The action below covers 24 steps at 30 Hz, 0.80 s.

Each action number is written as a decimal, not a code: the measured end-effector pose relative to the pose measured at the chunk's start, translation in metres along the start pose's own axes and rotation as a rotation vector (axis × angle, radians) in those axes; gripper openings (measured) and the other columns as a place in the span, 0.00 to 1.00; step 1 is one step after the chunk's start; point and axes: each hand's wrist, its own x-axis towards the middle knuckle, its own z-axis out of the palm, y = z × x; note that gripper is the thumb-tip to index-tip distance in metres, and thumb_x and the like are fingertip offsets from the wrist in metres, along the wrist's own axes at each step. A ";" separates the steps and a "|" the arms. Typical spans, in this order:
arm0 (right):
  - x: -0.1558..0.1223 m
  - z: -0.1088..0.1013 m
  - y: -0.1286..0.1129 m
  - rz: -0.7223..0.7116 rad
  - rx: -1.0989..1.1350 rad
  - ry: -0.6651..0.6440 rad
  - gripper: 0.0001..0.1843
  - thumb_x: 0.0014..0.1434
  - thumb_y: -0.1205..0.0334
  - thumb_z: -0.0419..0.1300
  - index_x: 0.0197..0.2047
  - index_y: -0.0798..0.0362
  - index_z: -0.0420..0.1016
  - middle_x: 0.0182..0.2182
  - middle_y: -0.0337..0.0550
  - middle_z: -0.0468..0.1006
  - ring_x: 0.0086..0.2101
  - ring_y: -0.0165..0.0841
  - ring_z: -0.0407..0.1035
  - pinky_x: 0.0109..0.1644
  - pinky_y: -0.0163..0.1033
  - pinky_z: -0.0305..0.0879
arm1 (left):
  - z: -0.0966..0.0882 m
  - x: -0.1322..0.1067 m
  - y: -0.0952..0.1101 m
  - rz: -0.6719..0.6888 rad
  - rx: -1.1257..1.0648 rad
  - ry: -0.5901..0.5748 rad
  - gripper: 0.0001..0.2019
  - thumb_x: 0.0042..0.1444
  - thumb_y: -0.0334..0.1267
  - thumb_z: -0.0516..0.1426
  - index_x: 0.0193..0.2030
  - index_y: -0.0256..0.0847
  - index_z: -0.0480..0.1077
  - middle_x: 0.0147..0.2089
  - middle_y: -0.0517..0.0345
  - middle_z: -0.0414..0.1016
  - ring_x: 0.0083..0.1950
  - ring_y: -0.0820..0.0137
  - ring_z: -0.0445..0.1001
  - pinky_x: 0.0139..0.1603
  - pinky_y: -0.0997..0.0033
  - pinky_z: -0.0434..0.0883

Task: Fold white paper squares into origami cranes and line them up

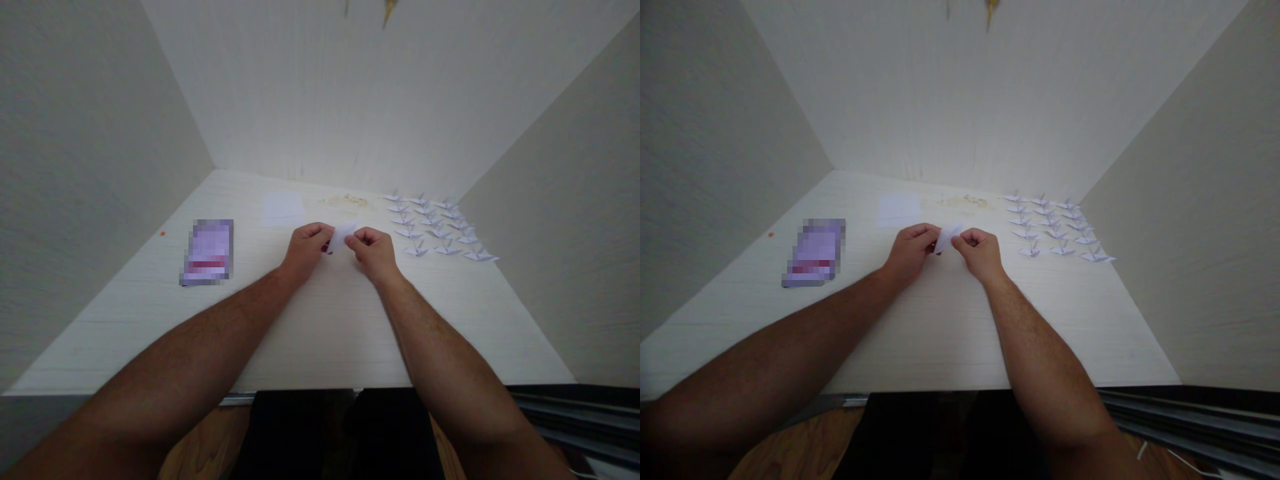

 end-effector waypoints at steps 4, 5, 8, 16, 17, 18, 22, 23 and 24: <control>0.001 0.001 0.001 -0.012 0.035 0.007 0.16 0.48 0.49 0.66 0.24 0.53 0.69 0.16 0.31 0.63 0.18 0.23 0.51 0.22 0.33 0.46 | 0.000 0.000 0.000 -0.010 -0.051 -0.030 0.09 0.49 0.42 0.62 0.26 0.37 0.74 0.23 0.60 0.71 0.25 0.76 0.67 0.27 0.74 0.65; 0.001 0.001 0.001 -0.016 0.043 0.010 0.16 0.48 0.50 0.66 0.24 0.53 0.69 0.16 0.30 0.63 0.18 0.23 0.51 0.22 0.33 0.46 | 0.000 -0.001 0.001 -0.012 -0.048 -0.030 0.10 0.48 0.42 0.63 0.27 0.37 0.73 0.23 0.60 0.71 0.24 0.76 0.68 0.27 0.74 0.66; 0.000 0.001 -0.001 -0.024 0.065 0.011 0.15 0.49 0.51 0.66 0.24 0.52 0.69 0.16 0.31 0.64 0.18 0.23 0.52 0.22 0.33 0.47 | 0.001 -0.003 0.004 -0.034 -0.010 -0.050 0.12 0.45 0.43 0.66 0.29 0.37 0.72 0.25 0.59 0.74 0.27 0.73 0.73 0.29 0.74 0.70; 0.002 0.000 -0.004 -0.191 0.132 0.120 0.19 0.46 0.58 0.68 0.43 0.49 0.74 0.37 0.39 0.77 0.31 0.28 0.68 0.29 0.33 0.63 | 0.003 -0.009 0.008 0.052 0.317 -0.030 0.10 0.48 0.42 0.64 0.32 0.37 0.73 0.22 0.62 0.73 0.21 0.77 0.67 0.22 0.76 0.64; 0.002 0.000 -0.003 -0.207 0.113 0.121 0.17 0.47 0.58 0.68 0.41 0.49 0.74 0.35 0.39 0.77 0.31 0.28 0.68 0.30 0.33 0.63 | 0.003 -0.009 0.008 0.061 0.351 -0.029 0.10 0.48 0.42 0.65 0.32 0.37 0.74 0.21 0.62 0.72 0.20 0.77 0.67 0.22 0.76 0.64; 0.002 0.000 -0.002 -0.214 0.094 0.114 0.14 0.48 0.59 0.68 0.39 0.50 0.75 0.33 0.38 0.77 0.30 0.28 0.68 0.30 0.33 0.63 | 0.003 -0.009 0.008 0.062 0.370 -0.025 0.11 0.48 0.42 0.65 0.33 0.37 0.75 0.20 0.63 0.71 0.20 0.77 0.66 0.21 0.76 0.63; 0.000 0.001 0.000 -0.208 0.046 0.071 0.08 0.49 0.60 0.67 0.33 0.51 0.75 0.26 0.36 0.75 0.25 0.27 0.67 0.30 0.35 0.64 | 0.003 -0.008 0.008 0.050 0.349 0.035 0.12 0.48 0.44 0.66 0.34 0.37 0.76 0.19 0.63 0.70 0.21 0.76 0.66 0.21 0.76 0.62; -0.001 0.001 0.000 -0.204 0.036 0.074 0.08 0.49 0.60 0.67 0.33 0.51 0.76 0.26 0.36 0.75 0.25 0.27 0.67 0.30 0.35 0.64 | 0.002 -0.008 0.008 0.051 0.339 0.054 0.11 0.48 0.42 0.66 0.34 0.37 0.76 0.20 0.63 0.71 0.21 0.76 0.66 0.22 0.76 0.63; -0.001 0.001 0.000 -0.196 0.025 0.080 0.08 0.49 0.60 0.67 0.33 0.51 0.76 0.26 0.36 0.75 0.25 0.27 0.67 0.30 0.35 0.64 | 0.002 -0.007 0.008 0.053 0.332 0.069 0.11 0.47 0.41 0.66 0.34 0.37 0.76 0.20 0.62 0.71 0.21 0.76 0.67 0.23 0.76 0.64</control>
